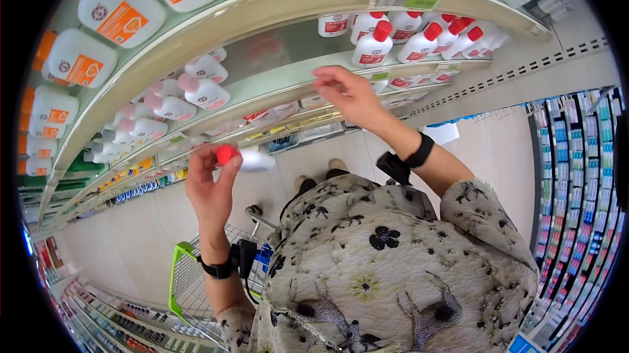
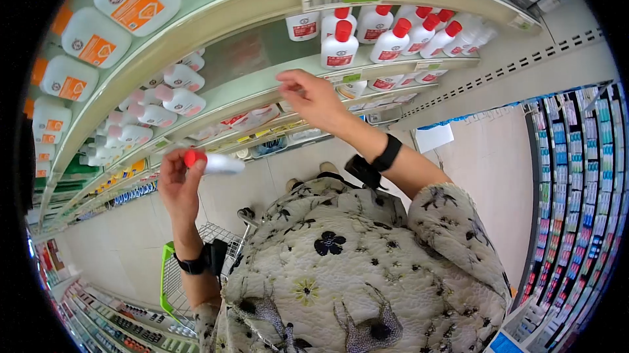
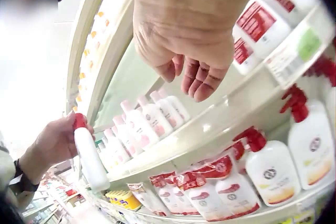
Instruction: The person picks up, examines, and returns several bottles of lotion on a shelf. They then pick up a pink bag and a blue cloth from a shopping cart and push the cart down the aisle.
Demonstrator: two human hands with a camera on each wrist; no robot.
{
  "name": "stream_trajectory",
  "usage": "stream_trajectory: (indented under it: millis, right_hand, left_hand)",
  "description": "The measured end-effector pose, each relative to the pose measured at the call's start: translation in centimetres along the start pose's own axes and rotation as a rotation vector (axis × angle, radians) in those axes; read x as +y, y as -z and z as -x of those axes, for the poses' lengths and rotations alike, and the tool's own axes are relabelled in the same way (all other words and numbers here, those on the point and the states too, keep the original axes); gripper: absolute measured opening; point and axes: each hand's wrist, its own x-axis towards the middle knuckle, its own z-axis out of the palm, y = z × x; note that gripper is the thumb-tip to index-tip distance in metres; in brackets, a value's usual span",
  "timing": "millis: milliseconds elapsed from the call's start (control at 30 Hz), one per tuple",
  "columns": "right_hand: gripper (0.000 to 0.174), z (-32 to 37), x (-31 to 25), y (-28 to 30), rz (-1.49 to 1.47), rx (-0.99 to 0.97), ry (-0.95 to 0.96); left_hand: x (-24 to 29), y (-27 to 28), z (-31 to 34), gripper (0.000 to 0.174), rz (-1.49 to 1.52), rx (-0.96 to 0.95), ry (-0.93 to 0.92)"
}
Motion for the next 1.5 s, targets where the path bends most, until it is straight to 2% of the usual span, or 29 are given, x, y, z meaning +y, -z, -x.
stream_trajectory:
  millis: [67,233,433,567,600,667,700,733,767,800,833,867,900,967,1067,1133,1267,1467,1500]
  right_hand:
    - [0.024,1.5,1.0,1.4,-0.032,0.079,-0.061]
    - [0.020,2.4,0.6,3.9,-0.203,0.338,-0.250]
    - [0.019,3.3,1.1,3.2,-0.259,0.392,-0.261]
    - [0.019,3.6,1.5,3.5,-0.262,0.386,-0.260]
    - [0.020,3.7,1.6,3.2,-0.278,0.358,-0.265]
    - [0.021,3.5,1.6,2.8,-0.296,0.332,-0.269]
    - [0.025,3.1,1.4,2.6,-0.344,0.191,-0.240]
    - [0.030,2.7,1.1,1.9,-0.389,0.047,-0.218]
    - [0.030,2.2,0.4,1.1,-0.391,0.047,-0.216]
    - [0.036,1.6,-0.5,0.2,-0.455,-0.039,-0.211]
    - [0.043,1.1,-1.2,-0.7,-0.519,-0.127,-0.208]
    - [0.043,0.8,-1.4,-1.5,-0.521,-0.135,-0.205]
    - [0.046,0.4,-1.5,-2.2,-0.623,-0.245,-0.210]
    - [0.048,-0.1,-2.4,-2.7,-0.753,-0.415,-0.244]
    - [0.048,-0.2,-2.8,-3.3,-0.783,-0.523,-0.286]
    - [0.047,-0.1,-2.9,-3.7,-0.797,-0.515,-0.282]
    - [0.042,-0.1,-3.4,-4.0,-0.742,-0.494,-0.269]
    - [0.040,0.6,-2.4,-4.5,-0.730,-0.493,-0.287]
    - [0.040,0.8,-2.2,-4.7,-0.710,-0.486,-0.281]
  left_hand:
    - [1.0,-0.8,-2.7,0.024,-0.031,-0.041,-0.074]
    - [1.9,-3.5,-10.2,0.029,0.080,-0.038,-0.062]
    - [0.6,-4.9,-16.2,0.028,0.147,-0.091,-0.078]
    - [0.1,-4.6,-17.3,0.028,0.131,-0.164,-0.086]
    - [0.3,-4.4,-17.1,0.028,0.126,-0.163,-0.089]
    - [0.7,-3.9,-16.0,0.028,0.311,-0.297,-0.045]
    - [0.8,-3.9,-15.9,0.028,0.306,-0.300,-0.055]
    - [0.5,-3.6,-15.8,0.029,0.483,-0.437,-0.022]
    - [0.2,-3.4,-15.6,0.031,0.660,-0.572,0.012]
    - [0.0,-3.5,-15.1,0.031,0.654,-0.569,0.008]
    - [-0.1,-3.6,-14.6,0.034,0.793,-0.629,0.074]
    - [-0.3,-3.8,-14.2,0.038,0.932,-0.686,0.139]
    - [-0.4,-4.0,-13.9,0.040,0.990,-0.742,0.129]
    - [-0.3,-4.6,-13.0,0.040,1.033,-0.716,0.135]
    - [-1.3,-4.7,-12.6,0.042,1.140,-0.700,0.148]
    - [-1.7,-4.6,-12.3,0.044,1.236,-0.720,0.143]
    - [-1.7,-4.2,-11.8,0.046,1.196,-0.663,0.172]
    - [-1.8,-4.3,-10.4,0.050,0.981,-0.674,0.197]
    - [-1.9,-4.6,-10.0,0.051,0.894,-0.620,0.233]
